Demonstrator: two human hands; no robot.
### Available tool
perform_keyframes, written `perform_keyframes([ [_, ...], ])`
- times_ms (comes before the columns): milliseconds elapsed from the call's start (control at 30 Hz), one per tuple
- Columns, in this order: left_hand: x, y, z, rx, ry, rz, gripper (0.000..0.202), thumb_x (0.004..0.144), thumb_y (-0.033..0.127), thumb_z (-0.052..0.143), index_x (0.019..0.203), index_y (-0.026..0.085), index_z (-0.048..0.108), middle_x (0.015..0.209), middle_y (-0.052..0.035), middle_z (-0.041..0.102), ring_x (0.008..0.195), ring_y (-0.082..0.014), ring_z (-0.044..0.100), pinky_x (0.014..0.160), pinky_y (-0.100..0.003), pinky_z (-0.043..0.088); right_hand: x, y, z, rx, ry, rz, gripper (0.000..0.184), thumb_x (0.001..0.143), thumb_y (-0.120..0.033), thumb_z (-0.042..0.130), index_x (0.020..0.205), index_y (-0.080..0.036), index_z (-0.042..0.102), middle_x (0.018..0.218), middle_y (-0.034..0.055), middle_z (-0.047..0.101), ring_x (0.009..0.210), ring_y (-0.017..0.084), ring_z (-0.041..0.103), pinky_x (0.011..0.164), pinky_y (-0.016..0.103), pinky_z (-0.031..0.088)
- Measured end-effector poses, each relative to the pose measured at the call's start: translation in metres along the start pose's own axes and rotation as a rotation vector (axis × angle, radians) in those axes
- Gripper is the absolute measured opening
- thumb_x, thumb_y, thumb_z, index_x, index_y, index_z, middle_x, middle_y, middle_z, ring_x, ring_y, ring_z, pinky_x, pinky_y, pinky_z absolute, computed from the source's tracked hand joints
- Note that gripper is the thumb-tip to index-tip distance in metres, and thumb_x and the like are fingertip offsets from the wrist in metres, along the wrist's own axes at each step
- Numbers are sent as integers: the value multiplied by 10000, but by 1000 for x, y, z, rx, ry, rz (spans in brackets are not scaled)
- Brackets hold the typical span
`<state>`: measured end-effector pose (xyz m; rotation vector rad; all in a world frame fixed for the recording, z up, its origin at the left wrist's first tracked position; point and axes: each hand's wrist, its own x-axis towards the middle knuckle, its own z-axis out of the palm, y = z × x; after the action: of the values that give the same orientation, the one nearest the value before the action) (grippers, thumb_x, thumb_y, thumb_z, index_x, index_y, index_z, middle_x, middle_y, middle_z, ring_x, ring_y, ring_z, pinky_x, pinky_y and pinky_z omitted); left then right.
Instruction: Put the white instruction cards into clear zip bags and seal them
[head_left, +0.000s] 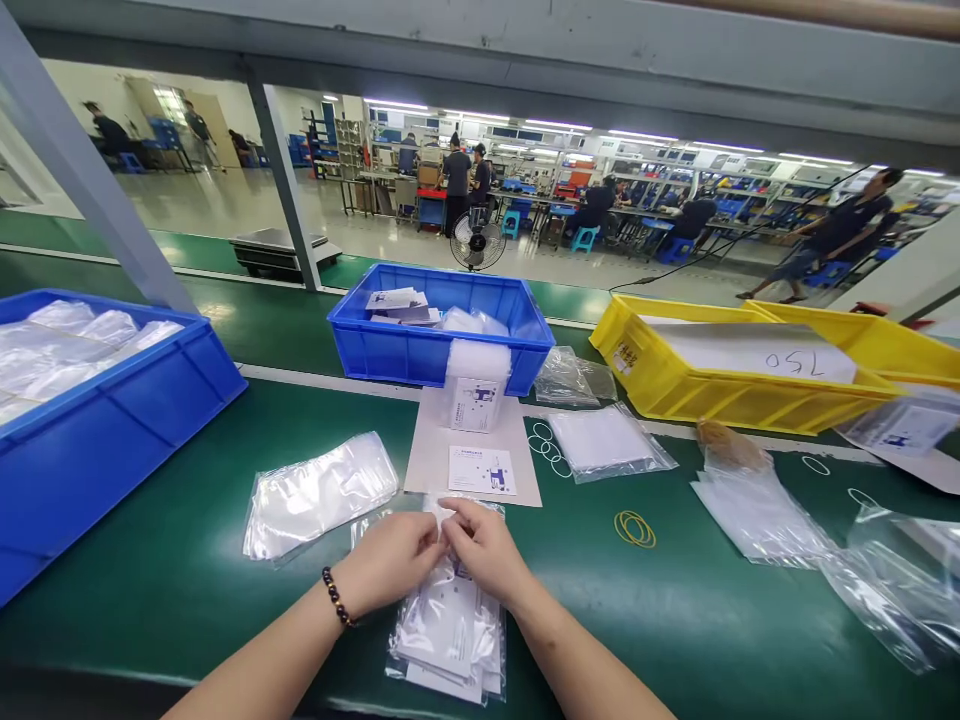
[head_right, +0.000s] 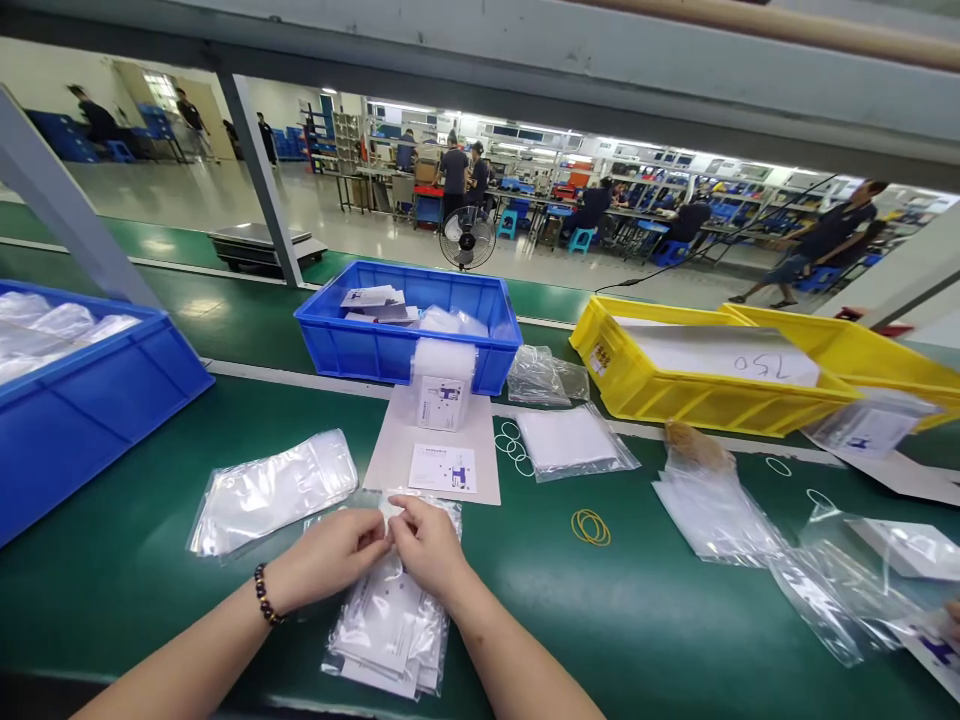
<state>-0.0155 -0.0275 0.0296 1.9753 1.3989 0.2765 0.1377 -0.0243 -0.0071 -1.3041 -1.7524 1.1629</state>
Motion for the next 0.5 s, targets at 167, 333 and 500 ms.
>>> perform_keyframes([
  [167, 17, -4, 19, -487, 73, -1, 298, 711, 437, 467, 580, 169, 448, 559, 18, 463, 530, -121, 416, 519, -230, 303, 0, 7, -7, -423, 263, -365, 309, 838, -187, 367, 971, -141, 642, 696, 68, 656, 631, 167, 594, 608, 285, 472],
  [333, 26, -7, 27, -767, 173, -163, 438, 673, 582, 441, 555, 162, 475, 464, 26, 424, 418, -108, 370, 440, -230, 290, 1, 8, -2, -624, 307, -573, 297, 839, -128, 346, 941, -130, 625, 730, 92, 641, 672, 183, 577, 613, 308, 467],
  [500, 25, -10, 28, -731, 273, -115, 412, 676, 533, 465, 493, 164, 439, 467, 27, 412, 465, -107, 373, 476, -225, 289, -2, -2, 2, -471, 259, -490, 209, 792, -181, 453, 938, -151, 599, 806, 82, 631, 743, 182, 565, 652, 299, 462],
])
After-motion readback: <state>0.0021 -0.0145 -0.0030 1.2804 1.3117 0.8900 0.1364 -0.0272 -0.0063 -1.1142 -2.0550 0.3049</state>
